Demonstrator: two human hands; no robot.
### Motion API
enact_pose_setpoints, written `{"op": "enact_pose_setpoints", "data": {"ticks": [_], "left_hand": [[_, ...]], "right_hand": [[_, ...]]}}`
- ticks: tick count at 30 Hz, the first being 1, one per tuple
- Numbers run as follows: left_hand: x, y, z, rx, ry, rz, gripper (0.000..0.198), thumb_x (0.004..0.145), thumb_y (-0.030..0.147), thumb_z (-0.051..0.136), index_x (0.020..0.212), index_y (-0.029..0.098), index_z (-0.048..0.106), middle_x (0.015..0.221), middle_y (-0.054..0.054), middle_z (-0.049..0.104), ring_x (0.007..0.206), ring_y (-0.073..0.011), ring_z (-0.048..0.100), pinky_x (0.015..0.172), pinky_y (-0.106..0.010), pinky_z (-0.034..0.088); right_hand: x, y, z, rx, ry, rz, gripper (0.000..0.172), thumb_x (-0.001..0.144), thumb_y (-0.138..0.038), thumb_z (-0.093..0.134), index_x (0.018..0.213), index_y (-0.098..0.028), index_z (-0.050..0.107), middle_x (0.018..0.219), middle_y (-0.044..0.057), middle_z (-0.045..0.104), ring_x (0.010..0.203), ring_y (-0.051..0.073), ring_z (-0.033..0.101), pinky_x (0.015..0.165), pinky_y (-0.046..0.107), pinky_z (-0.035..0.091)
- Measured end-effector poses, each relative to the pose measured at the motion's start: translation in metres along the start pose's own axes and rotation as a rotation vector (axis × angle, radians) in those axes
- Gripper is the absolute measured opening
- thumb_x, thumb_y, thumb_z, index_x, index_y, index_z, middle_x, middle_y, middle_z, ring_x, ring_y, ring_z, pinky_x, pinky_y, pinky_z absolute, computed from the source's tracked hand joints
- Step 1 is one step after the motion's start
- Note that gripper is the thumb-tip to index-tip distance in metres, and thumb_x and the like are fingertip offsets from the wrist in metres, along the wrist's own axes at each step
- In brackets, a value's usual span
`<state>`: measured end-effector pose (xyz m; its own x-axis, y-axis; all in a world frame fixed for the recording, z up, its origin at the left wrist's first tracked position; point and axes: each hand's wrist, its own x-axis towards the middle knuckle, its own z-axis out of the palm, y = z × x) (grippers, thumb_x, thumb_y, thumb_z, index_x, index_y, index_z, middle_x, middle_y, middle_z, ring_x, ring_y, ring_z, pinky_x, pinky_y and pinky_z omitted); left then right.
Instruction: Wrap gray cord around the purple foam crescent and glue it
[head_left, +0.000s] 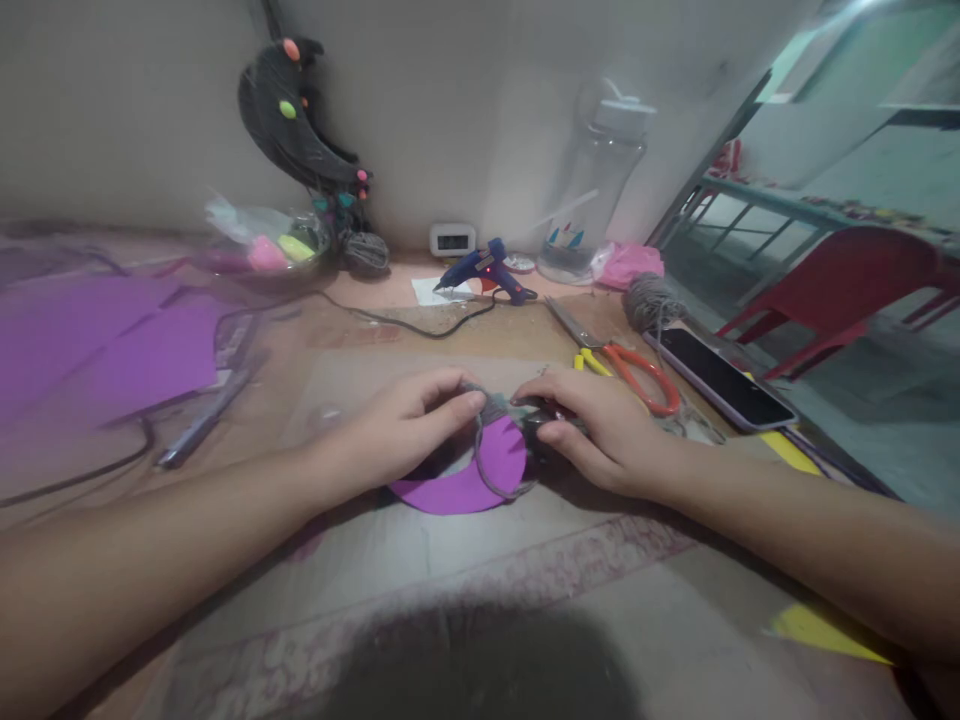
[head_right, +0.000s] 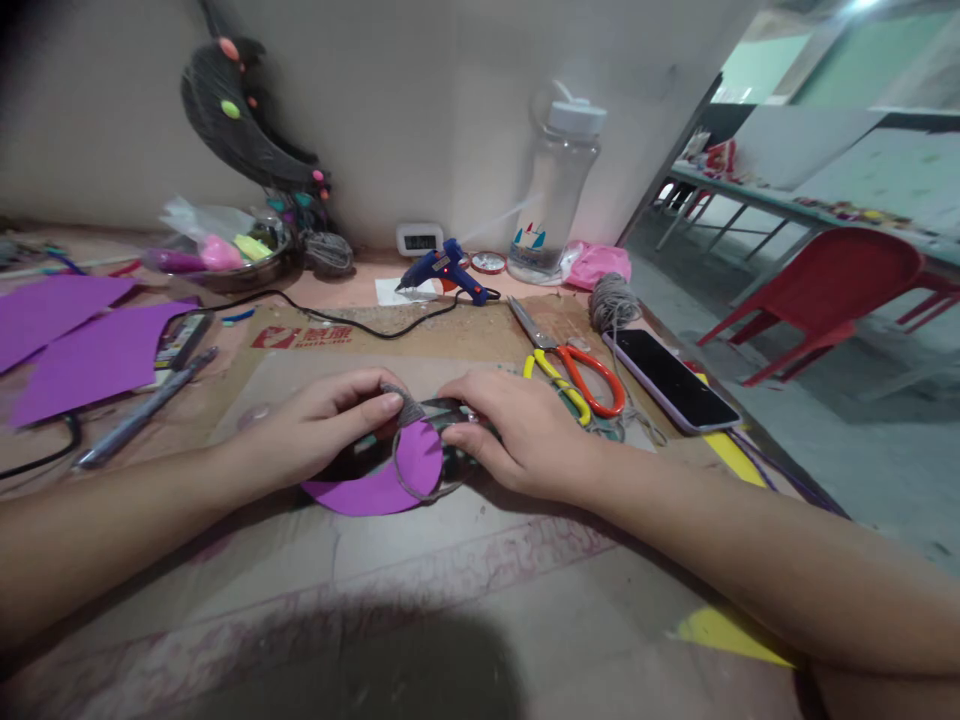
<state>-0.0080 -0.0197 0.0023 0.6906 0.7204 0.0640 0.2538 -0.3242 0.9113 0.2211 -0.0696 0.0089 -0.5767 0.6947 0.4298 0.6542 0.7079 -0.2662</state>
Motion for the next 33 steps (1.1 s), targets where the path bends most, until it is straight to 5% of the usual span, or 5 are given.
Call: {"op": "enact_pose_setpoints", "data": {"ticks": [6,33], "left_hand": [[-0.0003,-0.0017,0.0004,-0.067,-0.006,0.007,0.026,0.094,0.038,0.046,0.082,0.017,0.054,0.070,0.004,0.050,0.064,-0.0104,0.047,0.058,-0.024,0.036],[-0.0008,-0.0030,-0.0011,-0.058,-0.052,-0.007,0.029,0.094,0.041,0.045,0.078,0.018,0.053,0.071,0.002,0.049,0.066,-0.0116,0.046,0.061,-0.026,0.036]], "right_hand": [[0.0021,0.0051,0.0004,-0.158,0.027,-0.043,0.044,0.101,-0.037,0.028,0.123,-0.011,0.055,0.090,0.009,0.058,0.079,0.020,0.051,0.070,0.031,0.037],[0.0044,0.0068,0.0021,-0.231,-0.021,-0.084,0.030,0.099,-0.030,0.041,0.113,-0.015,0.064,0.081,0.005,0.058,0.075,0.019,0.052,0.068,0.033,0.030]]}}
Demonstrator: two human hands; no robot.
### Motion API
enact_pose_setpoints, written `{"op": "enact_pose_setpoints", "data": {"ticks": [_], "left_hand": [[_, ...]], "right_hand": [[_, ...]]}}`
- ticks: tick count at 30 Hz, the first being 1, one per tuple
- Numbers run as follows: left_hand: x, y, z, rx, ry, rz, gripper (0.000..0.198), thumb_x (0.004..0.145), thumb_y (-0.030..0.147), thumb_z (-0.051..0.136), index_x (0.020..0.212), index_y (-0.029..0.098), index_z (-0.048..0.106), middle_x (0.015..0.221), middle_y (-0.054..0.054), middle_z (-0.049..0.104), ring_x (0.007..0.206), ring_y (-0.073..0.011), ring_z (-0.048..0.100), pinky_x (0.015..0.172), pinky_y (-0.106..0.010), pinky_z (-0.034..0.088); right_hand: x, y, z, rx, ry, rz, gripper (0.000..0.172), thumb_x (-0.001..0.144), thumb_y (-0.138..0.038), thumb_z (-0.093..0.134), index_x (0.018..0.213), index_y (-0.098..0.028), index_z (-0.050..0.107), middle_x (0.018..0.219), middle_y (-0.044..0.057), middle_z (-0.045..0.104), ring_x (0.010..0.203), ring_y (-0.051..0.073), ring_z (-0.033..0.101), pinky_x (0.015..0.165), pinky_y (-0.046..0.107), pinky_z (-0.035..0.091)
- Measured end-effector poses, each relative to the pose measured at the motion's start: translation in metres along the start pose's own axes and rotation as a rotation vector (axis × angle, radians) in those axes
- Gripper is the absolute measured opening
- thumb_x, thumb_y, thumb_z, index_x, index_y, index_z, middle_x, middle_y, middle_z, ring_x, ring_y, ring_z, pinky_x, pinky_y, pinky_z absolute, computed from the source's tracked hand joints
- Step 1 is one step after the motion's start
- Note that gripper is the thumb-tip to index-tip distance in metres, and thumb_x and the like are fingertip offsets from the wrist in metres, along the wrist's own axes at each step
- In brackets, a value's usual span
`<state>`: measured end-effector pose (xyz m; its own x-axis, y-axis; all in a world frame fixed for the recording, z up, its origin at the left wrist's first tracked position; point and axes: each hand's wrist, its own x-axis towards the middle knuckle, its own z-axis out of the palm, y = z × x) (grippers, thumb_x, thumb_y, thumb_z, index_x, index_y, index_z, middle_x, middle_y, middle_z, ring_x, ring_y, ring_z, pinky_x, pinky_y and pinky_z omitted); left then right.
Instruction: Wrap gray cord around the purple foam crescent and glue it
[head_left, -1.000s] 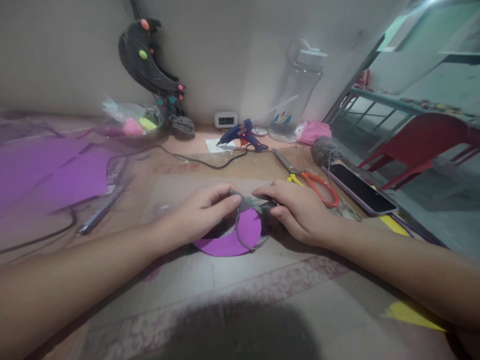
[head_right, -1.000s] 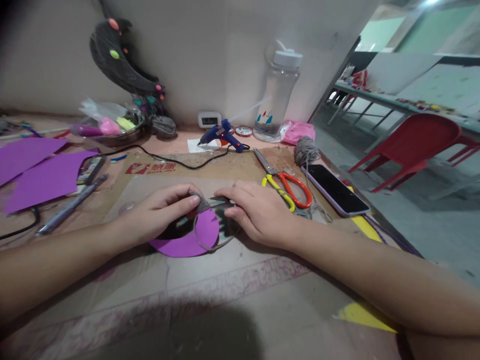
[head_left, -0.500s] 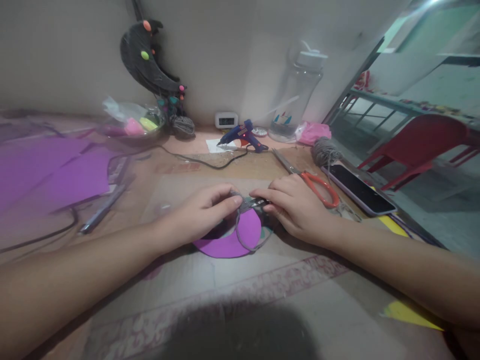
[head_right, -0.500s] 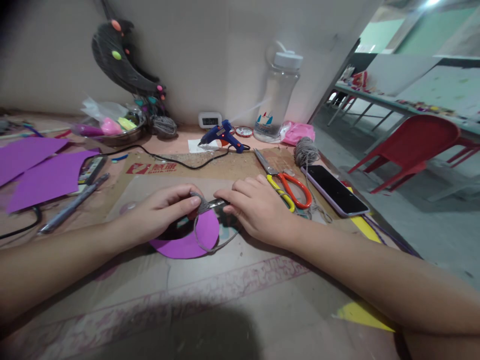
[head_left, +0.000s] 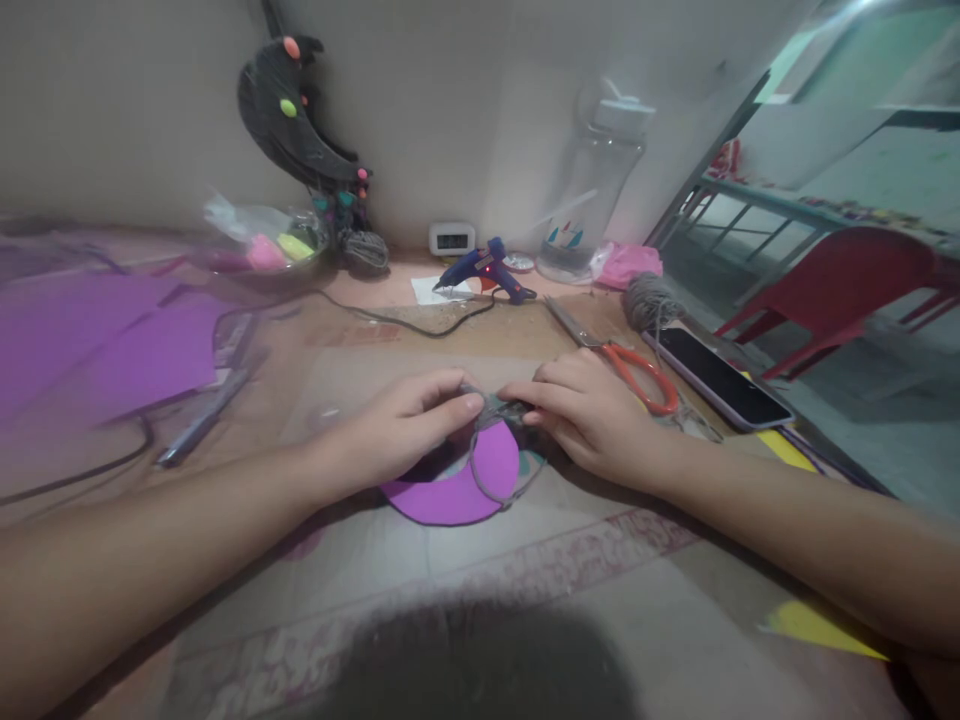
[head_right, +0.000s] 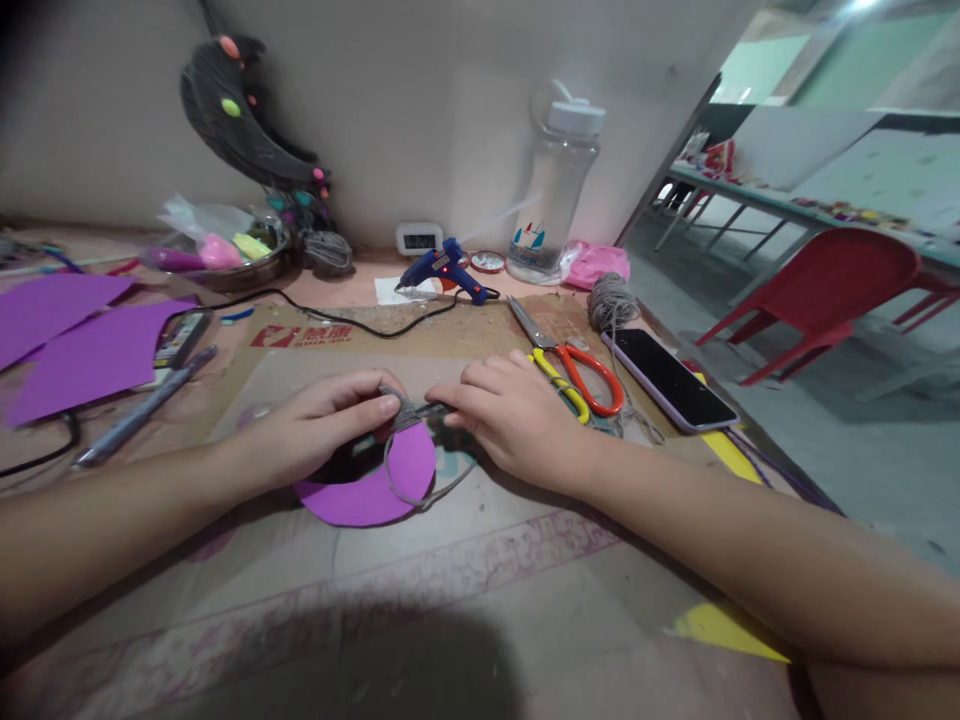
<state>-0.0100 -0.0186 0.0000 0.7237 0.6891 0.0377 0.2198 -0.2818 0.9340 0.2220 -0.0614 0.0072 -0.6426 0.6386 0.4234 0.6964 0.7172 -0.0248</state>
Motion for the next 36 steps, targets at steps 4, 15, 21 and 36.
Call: {"op": "enact_pose_setpoints", "data": {"ticks": [4,15,21,36], "left_hand": [[0.0005,-0.0006,0.0000,-0.006,-0.011,-0.009,0.029,0.093,0.042,0.045,0.079,0.018,0.053,0.071,0.002,0.049,0.065,-0.0118,0.046,0.059,-0.026,0.036],[0.0000,-0.0001,0.0007,-0.047,-0.012,-0.013,0.027,0.093,0.039,0.046,0.078,0.017,0.054,0.070,0.003,0.051,0.063,-0.0113,0.048,0.058,-0.025,0.037],[0.0008,-0.0008,0.0006,-0.029,0.008,0.006,0.027,0.093,0.039,0.047,0.080,0.017,0.055,0.070,0.003,0.051,0.064,-0.0111,0.048,0.059,-0.025,0.037],[-0.0003,0.0016,0.0008,-0.015,0.036,0.002,0.027,0.093,0.038,0.047,0.079,0.017,0.055,0.069,0.002,0.051,0.064,-0.0116,0.047,0.059,-0.026,0.038]], "right_hand": [[0.0004,0.0012,0.0008,0.015,0.016,-0.008,0.029,0.099,-0.029,0.042,0.110,-0.015,0.064,0.078,0.004,0.059,0.073,0.018,0.051,0.067,0.033,0.029],[0.0011,0.0013,-0.0004,0.123,0.037,0.074,0.037,0.101,-0.038,0.035,0.115,-0.015,0.059,0.086,0.007,0.062,0.079,0.019,0.052,0.072,0.032,0.034],[0.0001,0.0003,-0.0008,0.053,0.035,0.004,0.033,0.100,-0.035,0.037,0.112,-0.015,0.062,0.082,0.006,0.061,0.074,0.019,0.052,0.069,0.033,0.032],[-0.0009,0.0017,-0.0002,0.021,0.041,-0.006,0.030,0.099,-0.032,0.041,0.112,-0.016,0.063,0.080,0.005,0.060,0.073,0.018,0.051,0.067,0.032,0.031]]}}
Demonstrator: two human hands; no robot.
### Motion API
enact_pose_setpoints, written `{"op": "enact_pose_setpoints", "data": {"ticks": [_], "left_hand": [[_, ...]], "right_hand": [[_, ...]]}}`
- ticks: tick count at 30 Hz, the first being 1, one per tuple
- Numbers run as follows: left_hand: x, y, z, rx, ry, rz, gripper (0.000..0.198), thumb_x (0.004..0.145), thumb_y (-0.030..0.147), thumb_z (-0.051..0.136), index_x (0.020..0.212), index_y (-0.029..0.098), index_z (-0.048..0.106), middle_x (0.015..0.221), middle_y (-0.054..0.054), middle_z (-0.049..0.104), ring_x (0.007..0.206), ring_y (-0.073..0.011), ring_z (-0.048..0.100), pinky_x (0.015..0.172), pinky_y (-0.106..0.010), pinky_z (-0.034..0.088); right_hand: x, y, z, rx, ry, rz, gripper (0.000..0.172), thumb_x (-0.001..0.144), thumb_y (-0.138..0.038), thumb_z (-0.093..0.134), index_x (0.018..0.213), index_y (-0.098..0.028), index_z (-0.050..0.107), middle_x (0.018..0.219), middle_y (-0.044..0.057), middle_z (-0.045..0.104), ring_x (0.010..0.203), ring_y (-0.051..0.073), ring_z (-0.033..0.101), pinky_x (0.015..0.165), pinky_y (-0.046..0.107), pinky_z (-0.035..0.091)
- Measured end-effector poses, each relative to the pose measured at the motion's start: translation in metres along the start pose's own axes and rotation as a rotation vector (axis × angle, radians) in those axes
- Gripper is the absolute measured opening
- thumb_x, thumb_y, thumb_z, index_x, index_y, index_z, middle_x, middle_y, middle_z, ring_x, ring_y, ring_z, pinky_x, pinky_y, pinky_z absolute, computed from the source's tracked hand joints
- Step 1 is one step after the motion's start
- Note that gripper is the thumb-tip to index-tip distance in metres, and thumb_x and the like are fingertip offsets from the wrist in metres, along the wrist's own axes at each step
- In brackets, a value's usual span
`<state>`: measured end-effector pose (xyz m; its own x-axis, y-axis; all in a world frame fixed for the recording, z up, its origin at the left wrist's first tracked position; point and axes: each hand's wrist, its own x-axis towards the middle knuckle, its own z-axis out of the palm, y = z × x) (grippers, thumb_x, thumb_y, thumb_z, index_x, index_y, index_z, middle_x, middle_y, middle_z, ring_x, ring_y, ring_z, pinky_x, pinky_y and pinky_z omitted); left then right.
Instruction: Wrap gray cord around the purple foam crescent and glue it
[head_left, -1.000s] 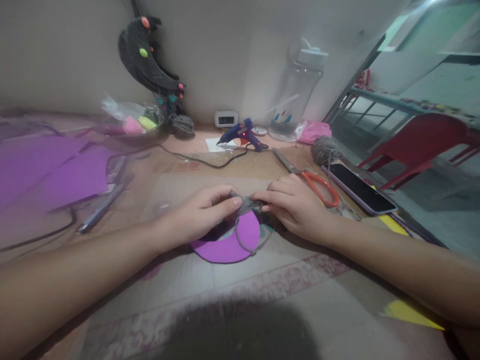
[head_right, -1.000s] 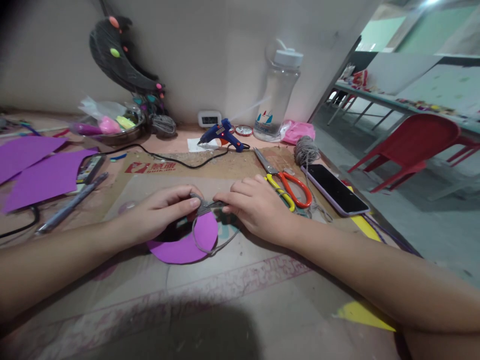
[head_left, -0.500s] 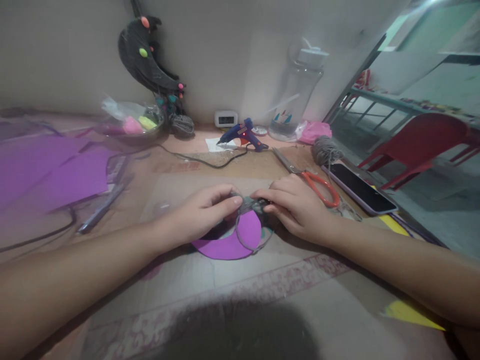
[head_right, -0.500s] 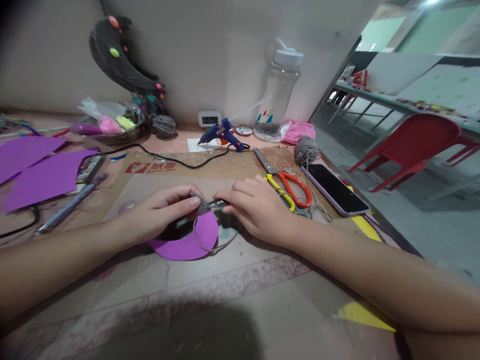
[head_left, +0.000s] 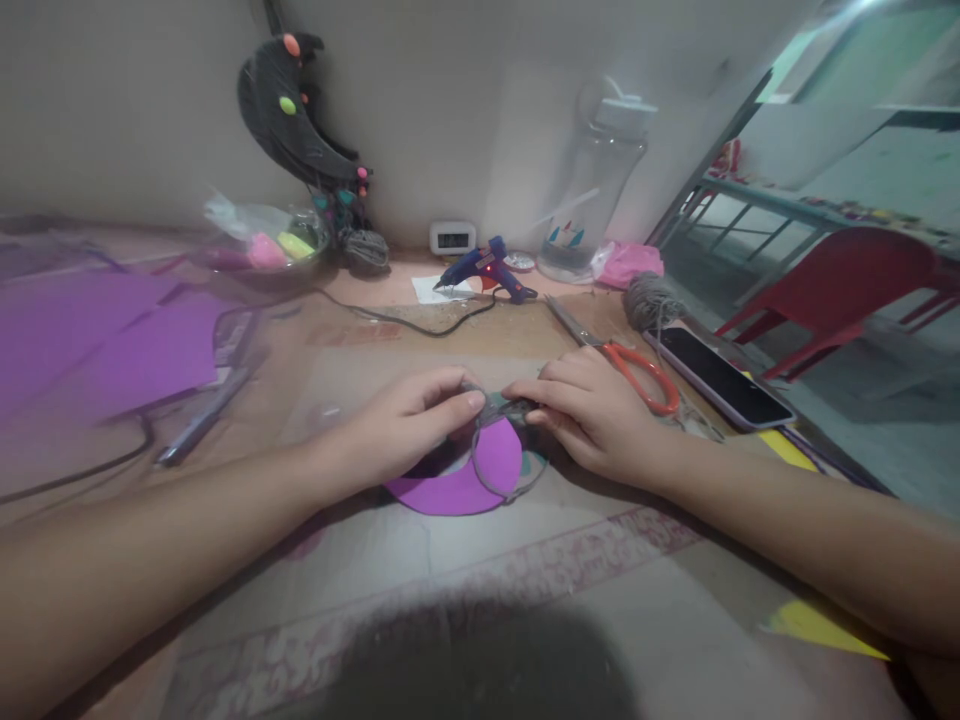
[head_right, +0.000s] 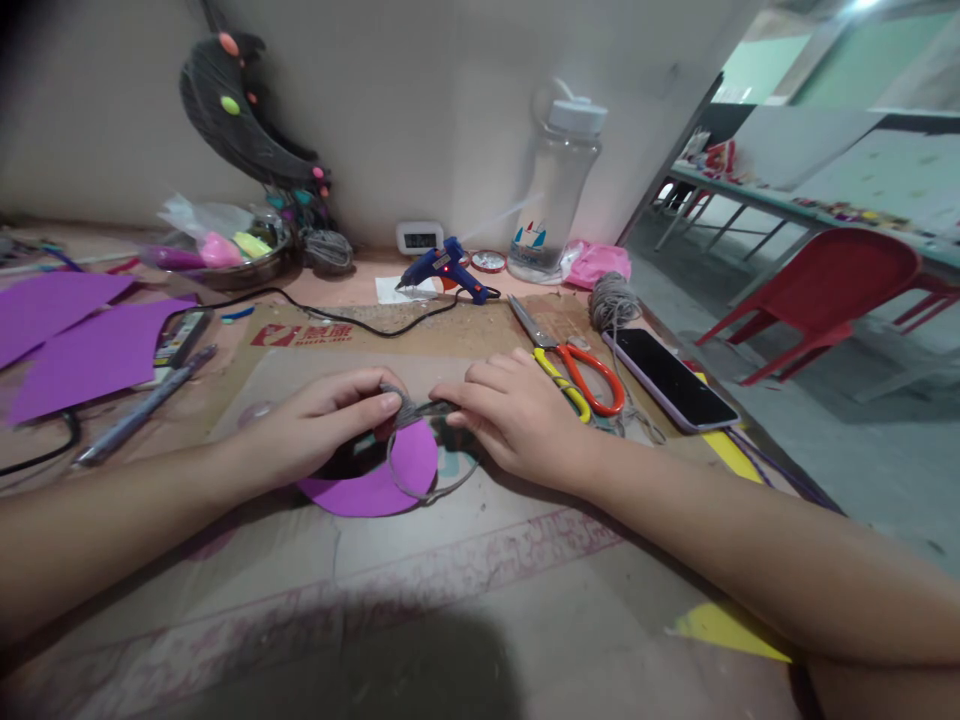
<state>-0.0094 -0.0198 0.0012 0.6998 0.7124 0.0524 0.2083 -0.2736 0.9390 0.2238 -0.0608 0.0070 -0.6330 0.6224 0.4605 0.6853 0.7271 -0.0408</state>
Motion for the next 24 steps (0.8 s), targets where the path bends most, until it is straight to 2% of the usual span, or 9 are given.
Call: {"op": "enact_pose_setpoints", "data": {"ticks": [10,24], "left_hand": [[0.0003,-0.0007,-0.0003,0.036,0.028,0.033,0.026,0.092,0.037,0.047,0.078,0.017,0.057,0.069,0.002,0.050,0.064,-0.0119,0.047,0.058,-0.025,0.037],[-0.0008,-0.0016,-0.0007,0.006,0.008,0.020,0.027,0.093,0.040,0.047,0.080,0.017,0.056,0.069,0.001,0.051,0.064,-0.0120,0.047,0.058,-0.025,0.037]], "right_hand": [[0.0003,0.0000,0.0001,0.025,-0.019,0.016,0.030,0.098,-0.032,0.043,0.115,-0.016,0.062,0.083,0.005,0.060,0.076,0.018,0.053,0.069,0.033,0.031],[0.0017,-0.0003,-0.0003,0.052,-0.006,-0.005,0.027,0.099,-0.030,0.042,0.111,-0.017,0.063,0.079,0.005,0.062,0.072,0.017,0.053,0.067,0.031,0.031]]}}
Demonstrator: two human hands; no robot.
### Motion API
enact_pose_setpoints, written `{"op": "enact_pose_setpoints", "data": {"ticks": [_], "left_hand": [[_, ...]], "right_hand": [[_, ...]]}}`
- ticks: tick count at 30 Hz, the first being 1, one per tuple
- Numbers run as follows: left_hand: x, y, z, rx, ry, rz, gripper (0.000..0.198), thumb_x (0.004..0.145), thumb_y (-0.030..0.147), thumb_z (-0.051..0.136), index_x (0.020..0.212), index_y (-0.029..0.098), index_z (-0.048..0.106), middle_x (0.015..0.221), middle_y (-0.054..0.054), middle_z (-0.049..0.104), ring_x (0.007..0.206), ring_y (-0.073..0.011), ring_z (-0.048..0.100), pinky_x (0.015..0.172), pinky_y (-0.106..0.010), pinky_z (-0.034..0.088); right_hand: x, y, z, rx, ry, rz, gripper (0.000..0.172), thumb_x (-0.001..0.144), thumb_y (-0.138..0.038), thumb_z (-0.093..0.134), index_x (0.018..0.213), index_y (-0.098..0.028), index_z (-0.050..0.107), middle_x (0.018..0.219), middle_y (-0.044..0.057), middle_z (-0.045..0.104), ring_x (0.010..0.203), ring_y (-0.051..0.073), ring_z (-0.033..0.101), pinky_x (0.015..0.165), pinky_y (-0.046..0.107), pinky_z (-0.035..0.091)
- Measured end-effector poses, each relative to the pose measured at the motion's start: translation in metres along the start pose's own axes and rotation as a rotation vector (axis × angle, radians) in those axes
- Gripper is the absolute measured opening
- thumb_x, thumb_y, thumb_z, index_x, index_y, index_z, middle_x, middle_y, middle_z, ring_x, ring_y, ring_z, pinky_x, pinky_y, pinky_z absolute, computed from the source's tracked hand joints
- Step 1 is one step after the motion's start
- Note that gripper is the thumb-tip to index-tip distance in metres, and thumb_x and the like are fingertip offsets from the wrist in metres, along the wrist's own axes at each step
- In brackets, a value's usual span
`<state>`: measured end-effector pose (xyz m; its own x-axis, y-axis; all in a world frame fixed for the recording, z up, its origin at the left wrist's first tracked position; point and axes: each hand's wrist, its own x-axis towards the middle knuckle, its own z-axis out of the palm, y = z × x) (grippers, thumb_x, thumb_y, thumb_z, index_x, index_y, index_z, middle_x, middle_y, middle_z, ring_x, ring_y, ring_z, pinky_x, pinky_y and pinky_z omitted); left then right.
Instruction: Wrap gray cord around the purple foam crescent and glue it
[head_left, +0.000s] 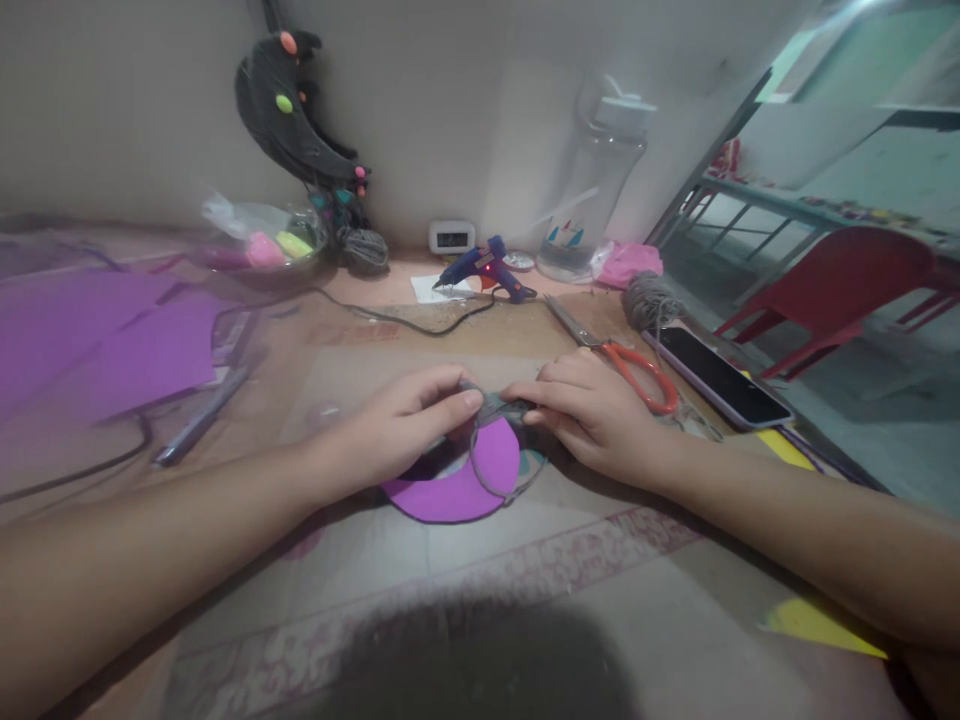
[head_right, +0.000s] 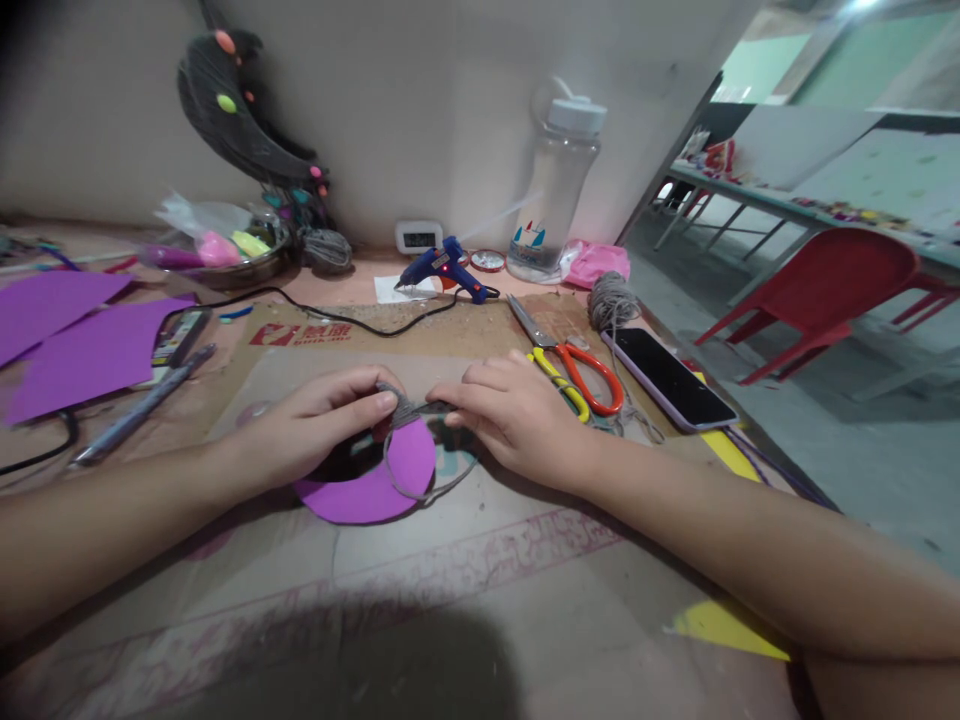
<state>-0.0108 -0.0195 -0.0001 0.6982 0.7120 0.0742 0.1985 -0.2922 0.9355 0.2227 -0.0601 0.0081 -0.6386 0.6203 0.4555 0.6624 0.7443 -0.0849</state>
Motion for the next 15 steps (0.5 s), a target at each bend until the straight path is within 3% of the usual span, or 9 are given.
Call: {"op": "enact_pose_setpoints", "data": {"ticks": [8,12,15], "left_hand": [[0.0016,0.0016,0.0012,0.050,0.027,0.012,0.029,0.094,0.038,0.046,0.076,0.017,0.054,0.070,0.002,0.051,0.066,-0.0114,0.049,0.060,-0.024,0.039],[0.0013,0.0015,0.0020,0.034,0.033,-0.056,0.031,0.094,0.043,0.045,0.078,0.018,0.052,0.068,0.003,0.049,0.056,-0.0093,0.044,0.049,-0.022,0.033],[0.0014,0.0018,0.0023,0.046,0.046,-0.048,0.031,0.094,0.044,0.045,0.078,0.018,0.054,0.068,0.003,0.051,0.056,-0.0095,0.044,0.049,-0.022,0.033]], "right_hand": [[-0.0028,-0.0024,-0.0009,0.133,0.092,0.183,0.033,0.097,-0.036,0.042,0.116,-0.015,0.058,0.094,0.009,0.067,0.082,0.020,0.060,0.072,0.032,0.044],[-0.0024,-0.0038,0.0016,0.204,0.092,0.259,0.024,0.090,-0.032,0.055,0.106,-0.015,0.062,0.091,0.007,0.070,0.076,0.017,0.063,0.066,0.027,0.046],[-0.0034,-0.0083,-0.0027,0.274,0.122,0.299,0.013,0.089,-0.027,0.057,0.094,-0.017,0.064,0.083,0.003,0.070,0.069,0.014,0.063,0.061,0.025,0.047]]}}
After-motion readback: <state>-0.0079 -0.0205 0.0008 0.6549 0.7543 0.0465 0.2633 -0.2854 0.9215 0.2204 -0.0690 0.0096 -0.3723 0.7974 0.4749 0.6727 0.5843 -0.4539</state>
